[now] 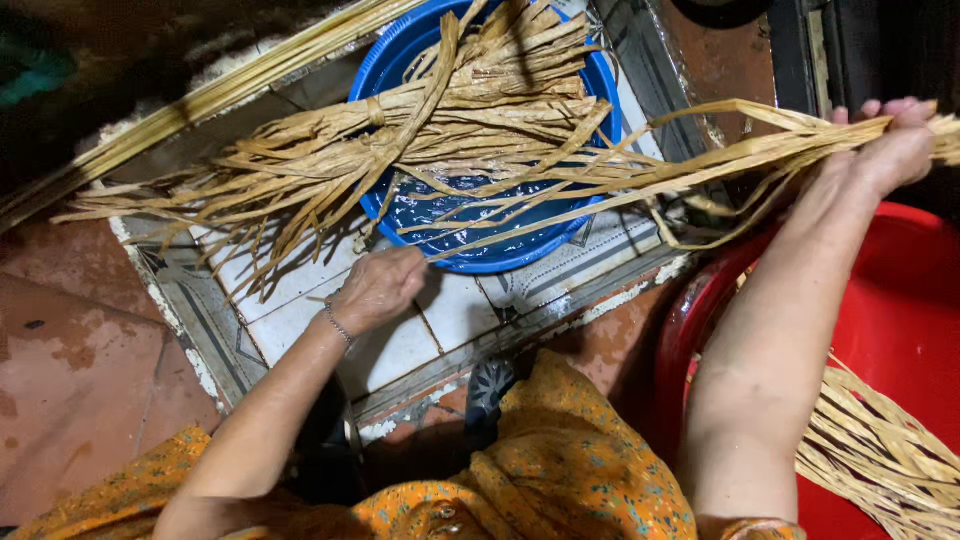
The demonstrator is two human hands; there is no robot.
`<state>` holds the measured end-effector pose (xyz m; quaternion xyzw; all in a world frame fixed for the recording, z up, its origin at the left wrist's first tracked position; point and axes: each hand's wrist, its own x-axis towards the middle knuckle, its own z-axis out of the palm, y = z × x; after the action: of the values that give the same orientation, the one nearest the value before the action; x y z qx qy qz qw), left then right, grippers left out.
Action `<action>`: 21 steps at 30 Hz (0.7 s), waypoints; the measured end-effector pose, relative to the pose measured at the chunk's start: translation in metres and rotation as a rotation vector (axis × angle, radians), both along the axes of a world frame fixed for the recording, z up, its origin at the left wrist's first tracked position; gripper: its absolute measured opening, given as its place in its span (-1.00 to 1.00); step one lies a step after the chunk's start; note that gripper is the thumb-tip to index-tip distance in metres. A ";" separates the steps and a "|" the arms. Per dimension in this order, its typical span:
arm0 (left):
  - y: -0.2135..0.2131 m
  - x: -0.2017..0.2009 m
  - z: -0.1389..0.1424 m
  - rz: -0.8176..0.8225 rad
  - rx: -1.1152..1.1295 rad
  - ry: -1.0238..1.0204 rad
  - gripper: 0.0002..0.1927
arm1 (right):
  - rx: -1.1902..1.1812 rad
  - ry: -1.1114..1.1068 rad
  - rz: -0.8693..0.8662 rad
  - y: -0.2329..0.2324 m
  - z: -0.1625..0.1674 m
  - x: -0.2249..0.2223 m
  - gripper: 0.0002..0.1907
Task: The person sits on the floor and repeatedly wets, splits, and separates long dried plant strips by hand. They transfer the processed strips from a blue basin into a red basin, working continuously with both hands.
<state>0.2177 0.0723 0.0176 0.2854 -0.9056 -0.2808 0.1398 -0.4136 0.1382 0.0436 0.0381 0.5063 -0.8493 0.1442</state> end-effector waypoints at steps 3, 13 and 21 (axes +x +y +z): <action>-0.005 0.012 -0.021 0.113 0.044 0.007 -0.87 | -0.062 0.121 0.116 -0.001 0.007 -0.008 -0.86; -0.031 -0.029 -0.094 0.196 -0.148 -0.337 -0.63 | 0.018 0.683 0.395 -0.041 0.003 0.176 -0.71; -0.039 -0.082 -0.138 0.082 0.242 -0.721 -0.57 | 0.331 0.447 0.824 -0.042 -0.059 0.308 -0.77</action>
<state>0.1360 0.0330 -0.1206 0.4163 -0.8447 -0.2617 -0.2113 -0.1060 0.0964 -0.0159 -0.3259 0.6259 -0.6174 0.3477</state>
